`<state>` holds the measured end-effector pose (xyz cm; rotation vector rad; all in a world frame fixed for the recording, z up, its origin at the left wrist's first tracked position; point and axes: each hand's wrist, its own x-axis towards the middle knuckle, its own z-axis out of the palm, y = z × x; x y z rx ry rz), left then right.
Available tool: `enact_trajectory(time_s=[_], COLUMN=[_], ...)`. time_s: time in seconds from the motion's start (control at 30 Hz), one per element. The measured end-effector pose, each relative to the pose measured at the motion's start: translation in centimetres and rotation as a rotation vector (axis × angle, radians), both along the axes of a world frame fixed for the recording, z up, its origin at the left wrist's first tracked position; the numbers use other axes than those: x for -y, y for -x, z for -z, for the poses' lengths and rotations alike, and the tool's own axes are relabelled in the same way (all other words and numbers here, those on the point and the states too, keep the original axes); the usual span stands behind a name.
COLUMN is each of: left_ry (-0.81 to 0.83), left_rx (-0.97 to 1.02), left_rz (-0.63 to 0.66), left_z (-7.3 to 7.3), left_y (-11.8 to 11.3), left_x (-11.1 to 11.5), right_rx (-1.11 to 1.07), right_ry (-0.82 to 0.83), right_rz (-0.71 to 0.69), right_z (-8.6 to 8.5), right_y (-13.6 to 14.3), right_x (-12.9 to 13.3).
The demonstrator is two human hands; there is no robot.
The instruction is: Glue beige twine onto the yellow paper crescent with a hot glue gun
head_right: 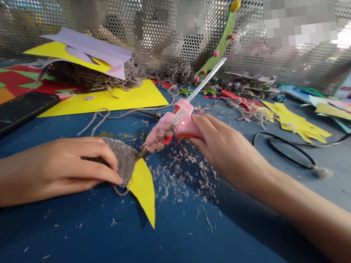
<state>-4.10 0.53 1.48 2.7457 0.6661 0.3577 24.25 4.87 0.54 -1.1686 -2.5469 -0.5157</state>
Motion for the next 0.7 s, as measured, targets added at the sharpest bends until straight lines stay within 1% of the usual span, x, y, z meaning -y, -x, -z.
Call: enact_trajectory(time_s=[0.37,0.7], left_ry=[0.006,0.004], left_rx=[-0.004,-0.008], left_rz=[0.0,-0.006], left_z=[0.09,0.02], left_y=[0.09,0.04], left_x=[-0.04,0.0], right_rx=[0.002,-0.005], right_ry=[-0.017,0.018], right_rz=[0.026,0.055], right_z=[0.02,-0.14], right_y=[0.07,-0.08], right_x=[-0.07,0.0])
